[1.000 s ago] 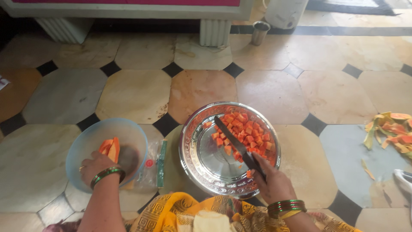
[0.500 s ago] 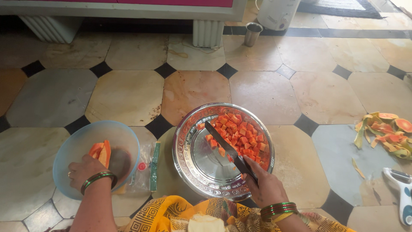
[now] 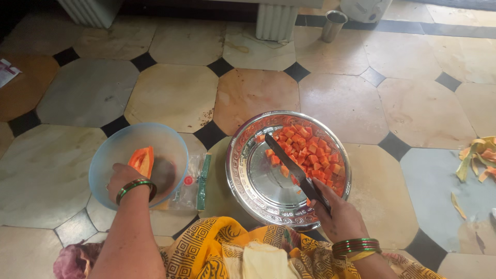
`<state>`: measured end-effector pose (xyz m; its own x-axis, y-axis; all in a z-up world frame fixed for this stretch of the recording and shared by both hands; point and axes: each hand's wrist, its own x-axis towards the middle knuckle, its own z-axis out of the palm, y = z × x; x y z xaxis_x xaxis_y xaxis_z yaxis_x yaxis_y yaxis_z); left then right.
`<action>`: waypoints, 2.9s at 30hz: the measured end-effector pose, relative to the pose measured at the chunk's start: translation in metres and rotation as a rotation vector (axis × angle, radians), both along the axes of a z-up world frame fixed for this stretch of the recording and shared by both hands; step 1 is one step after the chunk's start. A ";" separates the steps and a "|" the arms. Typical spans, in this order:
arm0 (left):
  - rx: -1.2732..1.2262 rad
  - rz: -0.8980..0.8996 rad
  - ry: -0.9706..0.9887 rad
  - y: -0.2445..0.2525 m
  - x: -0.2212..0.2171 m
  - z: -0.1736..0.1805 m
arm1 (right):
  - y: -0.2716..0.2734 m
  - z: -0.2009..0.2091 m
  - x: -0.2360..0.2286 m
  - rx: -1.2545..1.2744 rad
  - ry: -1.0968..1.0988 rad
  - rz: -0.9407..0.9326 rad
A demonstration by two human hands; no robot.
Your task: The person chops a piece of papaya into smaller pieces on a silver tray using a knife.
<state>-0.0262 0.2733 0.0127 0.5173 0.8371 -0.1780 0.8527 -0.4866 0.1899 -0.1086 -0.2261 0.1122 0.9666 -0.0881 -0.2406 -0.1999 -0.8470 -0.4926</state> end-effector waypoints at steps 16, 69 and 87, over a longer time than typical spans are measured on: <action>-1.189 0.538 -0.527 0.077 0.018 -0.039 | 0.004 0.005 -0.003 0.015 0.010 0.004; -0.686 -0.148 -0.369 -0.256 0.029 -0.016 | 0.013 0.000 -0.005 -0.421 0.167 0.030; -0.611 -0.261 -0.251 -0.253 0.030 0.006 | 0.006 -0.019 -0.007 -0.048 -0.027 0.199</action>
